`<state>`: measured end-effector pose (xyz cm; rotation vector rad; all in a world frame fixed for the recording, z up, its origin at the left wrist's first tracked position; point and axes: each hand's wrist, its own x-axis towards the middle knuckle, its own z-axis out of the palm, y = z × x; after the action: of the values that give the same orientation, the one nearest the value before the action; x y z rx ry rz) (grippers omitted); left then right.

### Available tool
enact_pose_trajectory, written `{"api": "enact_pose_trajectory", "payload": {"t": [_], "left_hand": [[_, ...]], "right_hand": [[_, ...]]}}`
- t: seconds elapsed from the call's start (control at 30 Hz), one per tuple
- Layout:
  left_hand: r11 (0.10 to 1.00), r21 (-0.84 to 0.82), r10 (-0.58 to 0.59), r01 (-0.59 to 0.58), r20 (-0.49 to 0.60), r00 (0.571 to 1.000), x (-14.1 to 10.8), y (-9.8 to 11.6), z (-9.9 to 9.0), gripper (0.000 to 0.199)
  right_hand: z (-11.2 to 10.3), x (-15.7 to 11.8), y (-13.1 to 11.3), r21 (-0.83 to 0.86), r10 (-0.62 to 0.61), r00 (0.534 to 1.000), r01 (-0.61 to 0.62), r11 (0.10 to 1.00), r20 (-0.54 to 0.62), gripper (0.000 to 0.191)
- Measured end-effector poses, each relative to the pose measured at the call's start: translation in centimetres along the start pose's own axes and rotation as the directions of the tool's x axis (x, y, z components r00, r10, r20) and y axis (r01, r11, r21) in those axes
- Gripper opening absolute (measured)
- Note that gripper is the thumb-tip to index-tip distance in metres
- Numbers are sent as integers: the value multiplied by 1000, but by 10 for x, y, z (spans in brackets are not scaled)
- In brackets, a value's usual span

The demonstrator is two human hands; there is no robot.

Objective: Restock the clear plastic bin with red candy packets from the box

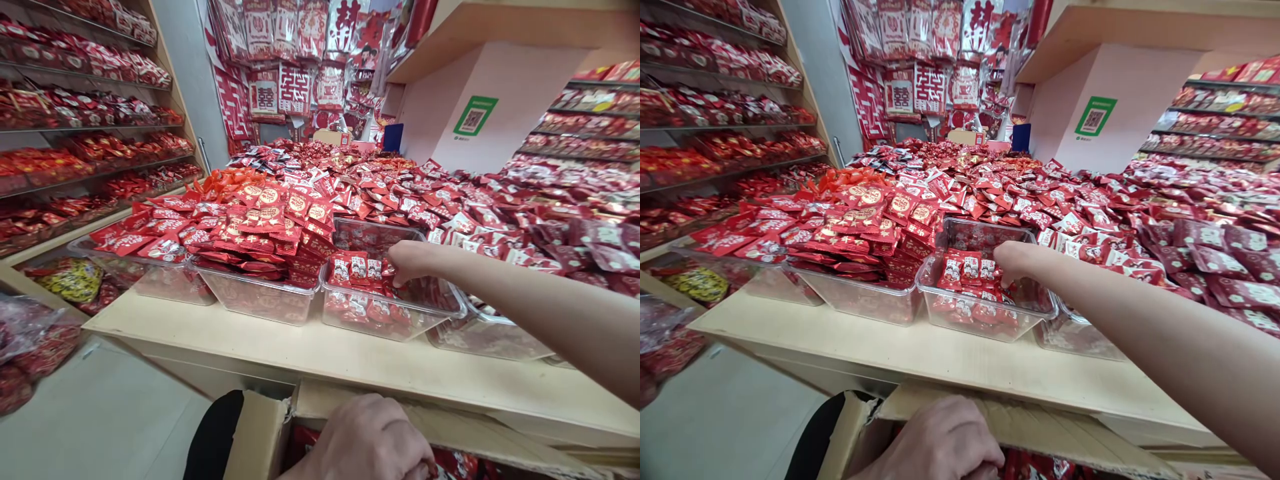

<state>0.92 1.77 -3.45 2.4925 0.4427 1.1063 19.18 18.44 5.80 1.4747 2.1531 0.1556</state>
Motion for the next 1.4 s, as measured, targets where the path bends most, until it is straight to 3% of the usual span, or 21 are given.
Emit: {"api": "enact_pose_trajectory", "payload": {"t": [0.1, 0.2, 0.3, 0.4, 0.47, 0.53, 0.63, 0.73, 0.83, 1.07, 1.23, 1.4], "left_hand": [[1000, 12, -4, 4, 33, 999, 0, 0, -1, 14], [1000, 19, -9, 9, 47, 999, 0, 0, -2, 11], [1000, 19, -14, 13, 52, 999, 0, 1, -1, 12], [999, 26, -24, 23, 61, 998, -1, 1, -1, 12], [999, 24, -28, 27, 50, 998, -1, 2, -2, 12], [999, 25, -30, 29, 45, 999, -1, 2, -2, 13], [999, 29, -26, 24, 63, 998, -1, 1, -1, 14], [999, 30, -15, 13, 46, 999, -1, 0, 1, 14], [1000, 26, -6, 6, 8, 1000, -1, 0, 2, 13], [1000, 21, 22, -22, -31, 999, 1, 0, 2, 17], [999, -15, 29, -30, -63, 998, 2, -1, 1, 16], [999, 22, 27, -27, -1, 1000, 0, -1, 1, 15]], "right_hand": [[5, 6, -3, 27, -15, 1000, 15, 1000, -9, 31], [10, 10, -6, 22, -6, 999, 5, 1000, 49, 24], [3, 10, -9, 52, 10, 995, -15, 999, 96, 22], [-10, 13, -20, 132, -42, 994, 55, 990, -101, 26], [-14, 17, -33, 177, -138, 947, 195, 965, -291, 30], [-12, 23, -46, 192, -218, 904, 303, 933, -366, 35], [-5, 33, -55, 144, -216, 912, 280, 949, -350, 36], [-1, 44, -52, 88, -174, 916, 220, 972, -361, 31], [-1, 54, -46, 82, -195, 910, 241, 967, -367, 26], [-15, 65, -40, 244, -121, 971, 170, 955, -205, 31], [-24, 74, -37, 306, -141, 981, 177, 935, -136, 33], [-25, 77, -32, 359, -150, 983, 178, 916, -104, 30]]}}
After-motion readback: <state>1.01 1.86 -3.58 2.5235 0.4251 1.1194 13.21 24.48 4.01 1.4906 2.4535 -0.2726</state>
